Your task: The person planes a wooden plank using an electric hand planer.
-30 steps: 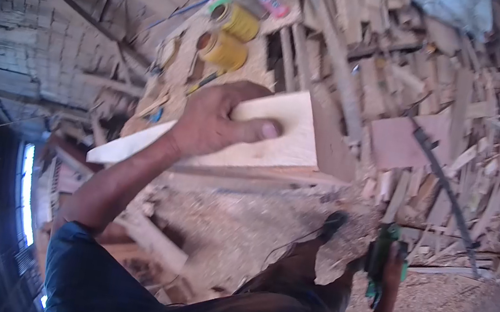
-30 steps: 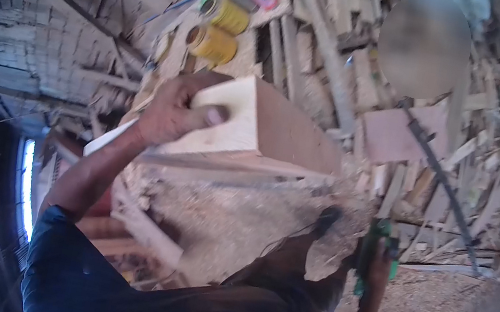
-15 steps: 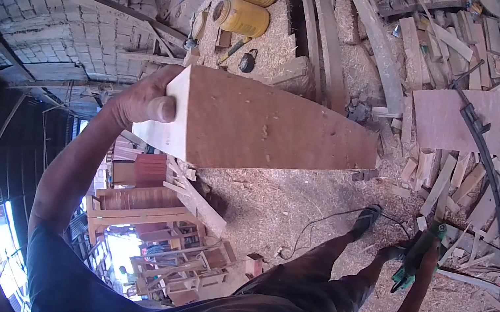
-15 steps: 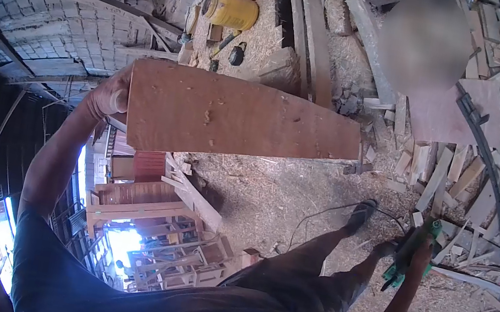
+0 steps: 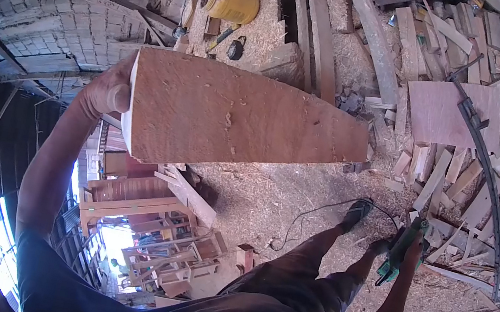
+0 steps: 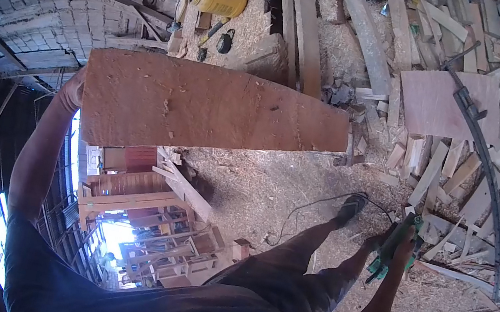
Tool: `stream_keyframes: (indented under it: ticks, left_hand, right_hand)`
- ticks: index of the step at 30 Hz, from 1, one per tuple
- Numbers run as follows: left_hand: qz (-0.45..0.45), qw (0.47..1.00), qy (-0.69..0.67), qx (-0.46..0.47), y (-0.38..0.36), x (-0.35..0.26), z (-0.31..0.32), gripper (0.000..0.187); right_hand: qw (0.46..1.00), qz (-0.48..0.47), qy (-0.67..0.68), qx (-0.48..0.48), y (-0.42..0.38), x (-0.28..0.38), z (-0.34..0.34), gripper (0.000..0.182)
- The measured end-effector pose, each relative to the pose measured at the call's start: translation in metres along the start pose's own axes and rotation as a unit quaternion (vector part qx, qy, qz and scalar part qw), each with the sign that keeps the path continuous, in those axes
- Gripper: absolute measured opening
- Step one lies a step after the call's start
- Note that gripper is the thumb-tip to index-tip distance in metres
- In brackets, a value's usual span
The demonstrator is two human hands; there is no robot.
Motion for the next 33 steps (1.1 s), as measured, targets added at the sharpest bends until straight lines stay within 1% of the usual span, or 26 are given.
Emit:
stream_keyframes:
  ticks: [2, 5, 8, 11, 14, 20, 23, 26, 29, 33]
  left_hand:
    - [-0.002, 1.000, -0.007, -0.005, -0.002, -0.001, 0.000, 0.156]
    - [0.001, 1.000, -0.008, -0.005, -0.002, 0.001, 0.001, 0.156]
    - [0.006, 1.000, -0.010, -0.008, -0.003, 0.004, -0.002, 0.156]
    - [0.005, 1.000, -0.012, -0.010, -0.004, 0.006, -0.005, 0.156]
    - [0.006, 1.000, -0.016, -0.012, -0.004, 0.008, -0.007, 0.156]
    - [0.013, 0.999, -0.022, -0.019, -0.004, 0.011, -0.007, 0.156]
    - [0.016, 0.999, -0.023, -0.019, -0.003, 0.011, -0.006, 0.156]
    - [0.023, 0.999, -0.023, -0.017, -0.001, 0.011, -0.004, 0.156]
    - [0.028, 0.999, -0.024, -0.017, 0.000, 0.011, -0.002, 0.156]
    - [0.045, 0.998, -0.029, -0.021, 0.002, 0.010, -0.003, 0.156]
  right_hand:
    - [1.000, 0.005, -0.027, -0.013, -0.005, 0.003, -0.003, 0.108]
    - [0.999, -0.018, -0.023, -0.037, -0.015, 0.007, -0.008, 0.105]
    - [0.998, -0.043, 0.011, -0.034, -0.014, 0.004, -0.010, 0.104]
    - [0.999, -0.029, 0.032, -0.021, -0.026, 0.012, -0.011, 0.087]
    - [0.995, -0.032, -0.061, -0.067, 0.017, -0.037, -0.003, 0.089]
    - [0.995, -0.013, -0.081, -0.058, 0.012, -0.032, -0.001, 0.096]
    - [0.995, -0.007, -0.094, -0.033, 0.006, -0.024, -0.002, 0.098]
    - [0.996, -0.011, -0.077, -0.035, 0.016, -0.038, 0.000, 0.100]
    - [0.996, -0.012, -0.064, -0.054, 0.004, -0.027, -0.002, 0.099]
    - [0.998, -0.053, -0.024, -0.004, -0.002, -0.015, -0.005, 0.099]
Point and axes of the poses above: each hand's wrist, its own y-axis towards the middle knuckle, its own z-axis out of the palm, x = y × z, the point moved 3 cm from there along y, towards the middle knuckle, and after that the axes turned 10 degrees about -y, right-handed, at the moved point
